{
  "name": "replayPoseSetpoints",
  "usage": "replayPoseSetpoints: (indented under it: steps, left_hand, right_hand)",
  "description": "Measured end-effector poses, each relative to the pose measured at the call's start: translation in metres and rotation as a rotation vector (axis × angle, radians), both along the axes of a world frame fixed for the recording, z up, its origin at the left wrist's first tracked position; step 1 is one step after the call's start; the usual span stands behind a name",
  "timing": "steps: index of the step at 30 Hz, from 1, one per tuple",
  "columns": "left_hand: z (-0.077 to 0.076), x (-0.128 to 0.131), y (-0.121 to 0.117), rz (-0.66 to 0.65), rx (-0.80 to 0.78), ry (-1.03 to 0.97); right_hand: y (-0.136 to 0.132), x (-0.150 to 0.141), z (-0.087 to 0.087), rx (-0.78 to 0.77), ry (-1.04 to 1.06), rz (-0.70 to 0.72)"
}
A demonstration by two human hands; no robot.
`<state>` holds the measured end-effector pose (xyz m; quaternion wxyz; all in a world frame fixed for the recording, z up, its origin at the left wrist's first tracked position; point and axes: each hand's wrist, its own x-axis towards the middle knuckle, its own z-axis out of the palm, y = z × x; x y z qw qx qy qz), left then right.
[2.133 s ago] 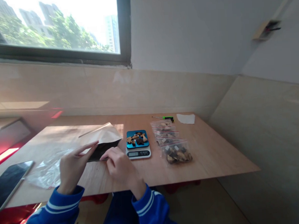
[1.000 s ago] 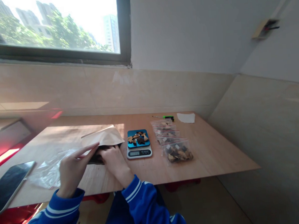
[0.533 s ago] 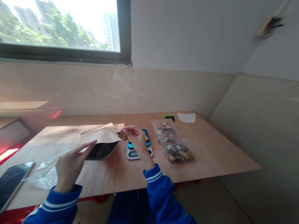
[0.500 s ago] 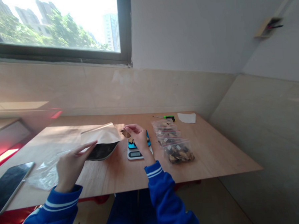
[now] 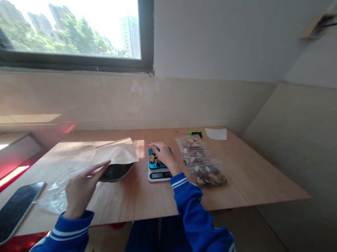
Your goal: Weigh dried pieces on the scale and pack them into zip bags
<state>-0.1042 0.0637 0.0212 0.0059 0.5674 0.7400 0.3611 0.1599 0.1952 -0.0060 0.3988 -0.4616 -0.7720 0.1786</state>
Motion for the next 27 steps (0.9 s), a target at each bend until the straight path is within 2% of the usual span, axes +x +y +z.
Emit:
replayPoseSetpoints:
  steps: [3,5,10,13,15,16,18,20,24,27]
  left_hand:
    - [-0.003,-0.002,0.005,-0.016,-0.040,0.018]
    - [-0.007,0.000,0.011,-0.065,-0.068,0.027]
    - [-0.029,0.010,0.023,-0.186,-0.142,0.026]
    - [-0.048,0.004,0.017,-0.277,-0.093,0.001]
    - [-0.060,-0.006,0.006,-0.248,-0.021,-0.015]
    - [-0.065,-0.013,0.000,-0.191,0.005,-0.006]
    - [-0.075,-0.028,-0.013,-0.079,0.011,0.017]
    - [-0.084,-0.043,-0.023,-0.024,-0.020,0.028]
    - [-0.099,-0.061,-0.032,-0.019,-0.064,0.006]
    - [-0.102,-0.063,-0.034,-0.025,-0.079,0.024]
  right_hand:
    - [-0.030,0.020,0.011,0.033,0.115,-0.071]
    - [-0.056,0.035,0.012,0.011,0.212,-0.135]
    - [-0.121,0.062,-0.008,-0.121,0.424,-0.323]
    - [-0.144,0.072,-0.022,-0.163,0.465,-0.393]
    - [-0.151,0.078,-0.027,-0.188,0.461,-0.400]
    - [-0.153,0.081,-0.028,-0.200,0.457,-0.397]
    - [-0.154,0.086,-0.029,-0.212,0.458,-0.402]
    - [-0.153,0.090,-0.029,-0.213,0.454,-0.411]
    - [-0.153,0.093,-0.033,-0.235,0.399,-0.382]
    - [-0.154,0.092,-0.035,-0.245,0.355,-0.362]
